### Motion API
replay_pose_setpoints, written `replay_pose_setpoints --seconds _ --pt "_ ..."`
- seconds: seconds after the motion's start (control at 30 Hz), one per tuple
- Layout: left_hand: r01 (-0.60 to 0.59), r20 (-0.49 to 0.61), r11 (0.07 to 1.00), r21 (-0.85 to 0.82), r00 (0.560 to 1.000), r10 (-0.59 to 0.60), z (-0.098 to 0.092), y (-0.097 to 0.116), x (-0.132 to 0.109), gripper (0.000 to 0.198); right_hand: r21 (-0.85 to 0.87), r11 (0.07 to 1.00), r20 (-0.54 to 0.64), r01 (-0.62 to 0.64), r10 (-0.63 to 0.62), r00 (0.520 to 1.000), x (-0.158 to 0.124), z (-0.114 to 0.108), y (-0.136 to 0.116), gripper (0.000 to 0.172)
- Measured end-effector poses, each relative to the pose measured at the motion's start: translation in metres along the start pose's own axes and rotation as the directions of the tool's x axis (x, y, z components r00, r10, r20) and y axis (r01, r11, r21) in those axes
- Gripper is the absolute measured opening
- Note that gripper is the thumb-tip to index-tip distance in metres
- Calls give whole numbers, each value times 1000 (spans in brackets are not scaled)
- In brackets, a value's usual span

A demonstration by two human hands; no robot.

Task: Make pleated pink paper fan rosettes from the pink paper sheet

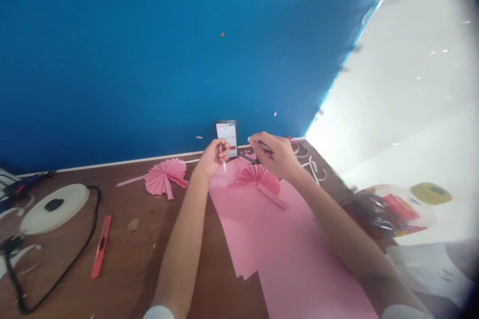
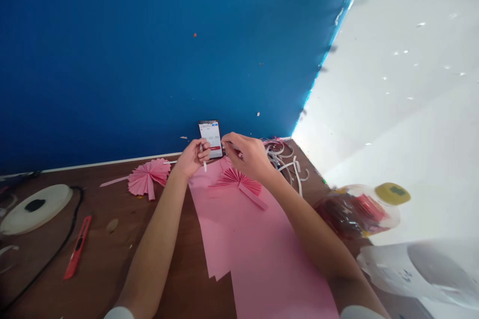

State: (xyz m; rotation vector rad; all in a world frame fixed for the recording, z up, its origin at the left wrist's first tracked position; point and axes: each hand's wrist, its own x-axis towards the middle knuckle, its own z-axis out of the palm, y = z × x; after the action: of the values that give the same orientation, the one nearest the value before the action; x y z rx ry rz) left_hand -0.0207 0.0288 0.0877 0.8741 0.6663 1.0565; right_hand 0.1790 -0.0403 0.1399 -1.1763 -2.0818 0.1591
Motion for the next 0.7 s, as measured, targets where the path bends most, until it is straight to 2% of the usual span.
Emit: replay_pose_setpoints --seconds 0.1,0.23,0.37,0.43,0.53,0.63,0.7 --pt "-31 6 995 100 1000 30 -6 4 -2 19 67 990 67 -123 119 991 4 2 7 30" --pt "-41 20 973 229 999 38 -5 4 -6 25 85 981 131 -172 160 978 7 12 20 40" --pt "-26 41 930 366 999 12 -2 4 -9 32 37 961 61 -275 273 960 7 24 34 49" --pt "-30 92 889 457 996 -14 2 5 -11 32 -41 936 -3 -350 350 937 7 30 42 46" --pt "-59 221 805 591 971 -92 9 8 -15 34 -266 860 -101 -437 426 899 5 41 56 41" --pt "-95 320 717 690 929 -186 13 10 -19 38 -462 802 -85 -379 385 919 1 54 68 37" --pt "-97 331 666 740 914 -235 14 10 -21 38 -550 775 -45 -312 346 937 -3 62 76 34"
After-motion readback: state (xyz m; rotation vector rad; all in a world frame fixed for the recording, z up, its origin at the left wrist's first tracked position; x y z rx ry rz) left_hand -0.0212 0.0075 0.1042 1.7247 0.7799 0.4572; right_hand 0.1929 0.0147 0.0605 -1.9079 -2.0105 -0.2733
